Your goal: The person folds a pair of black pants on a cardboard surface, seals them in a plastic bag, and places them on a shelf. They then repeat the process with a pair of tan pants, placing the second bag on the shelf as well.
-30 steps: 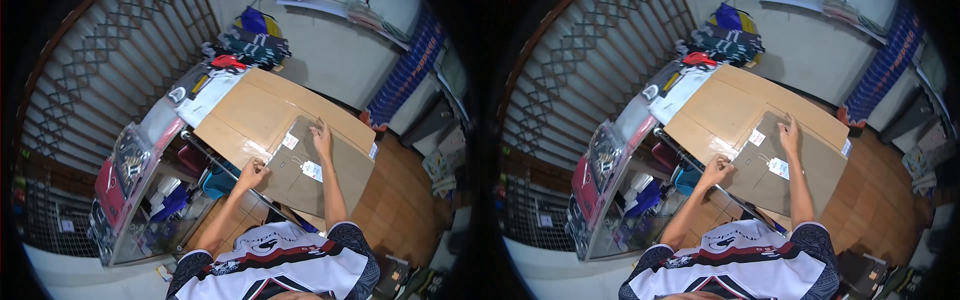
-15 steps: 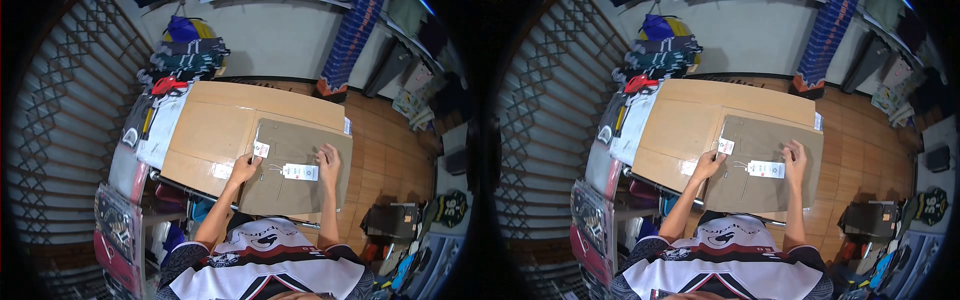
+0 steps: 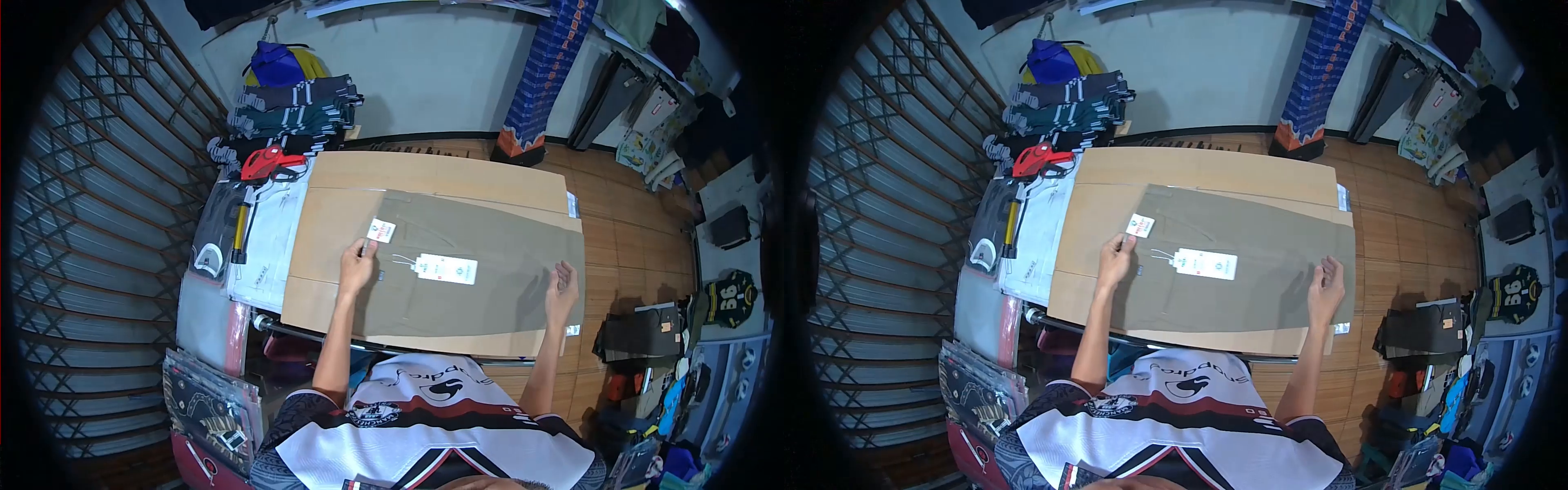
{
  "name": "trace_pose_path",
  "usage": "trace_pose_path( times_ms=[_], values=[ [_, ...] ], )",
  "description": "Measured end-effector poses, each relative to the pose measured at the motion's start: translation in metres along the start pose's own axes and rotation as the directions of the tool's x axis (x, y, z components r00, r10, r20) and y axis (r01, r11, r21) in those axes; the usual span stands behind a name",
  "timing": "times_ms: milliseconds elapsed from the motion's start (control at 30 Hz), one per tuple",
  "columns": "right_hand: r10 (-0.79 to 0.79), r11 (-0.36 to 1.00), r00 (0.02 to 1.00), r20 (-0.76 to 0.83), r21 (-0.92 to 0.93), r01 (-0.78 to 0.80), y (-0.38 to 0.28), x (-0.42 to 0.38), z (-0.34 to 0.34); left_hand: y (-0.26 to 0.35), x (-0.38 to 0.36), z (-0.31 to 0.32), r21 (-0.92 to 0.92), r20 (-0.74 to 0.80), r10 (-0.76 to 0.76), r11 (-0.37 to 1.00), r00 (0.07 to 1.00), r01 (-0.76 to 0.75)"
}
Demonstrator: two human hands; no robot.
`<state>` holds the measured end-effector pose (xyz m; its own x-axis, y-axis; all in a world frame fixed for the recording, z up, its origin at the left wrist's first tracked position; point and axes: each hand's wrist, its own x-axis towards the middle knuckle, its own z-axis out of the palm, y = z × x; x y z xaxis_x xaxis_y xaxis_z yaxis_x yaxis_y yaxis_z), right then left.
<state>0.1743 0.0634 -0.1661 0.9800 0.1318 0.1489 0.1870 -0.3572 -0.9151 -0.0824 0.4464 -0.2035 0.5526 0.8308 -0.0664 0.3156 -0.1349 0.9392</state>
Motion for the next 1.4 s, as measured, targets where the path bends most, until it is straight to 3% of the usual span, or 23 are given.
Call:
trace_pose_path(
  times_ms=[100,200,300,767,1400],
  values=[
    [-0.066,0.951,0.996,0.052,-0.300,0.078,-0.001,-0.010,0.009,-0.019,0.020,-0.051,0.147,-0.132,0.055,0.989,0.990,-0.035],
    [-0.160,0.801,0.981,0.110,-0.567,0.194,0.015,-0.020,0.024,-0.035,0.037,-0.101,0.314,-0.214,0.091,0.949,0.973,-0.020],
    [-0.031,0.665,0.991,0.131,-0.738,0.118,-0.005,-0.037,0.053,-0.040,0.049,-0.139,0.377,-0.289,0.108,0.926,0.951,0.009],
    [-0.112,0.676,0.970,0.218,-0.699,0.235,-0.030,-0.073,0.162,-0.078,0.090,-0.228,0.621,-0.416,0.144,0.766,0.898,0.165],
    [-0.095,0.692,0.961,0.258,-0.677,0.250,-0.045,-0.083,0.198,-0.078,0.098,-0.255,0.678,-0.467,0.128,0.687,0.875,0.261]
  ],
)
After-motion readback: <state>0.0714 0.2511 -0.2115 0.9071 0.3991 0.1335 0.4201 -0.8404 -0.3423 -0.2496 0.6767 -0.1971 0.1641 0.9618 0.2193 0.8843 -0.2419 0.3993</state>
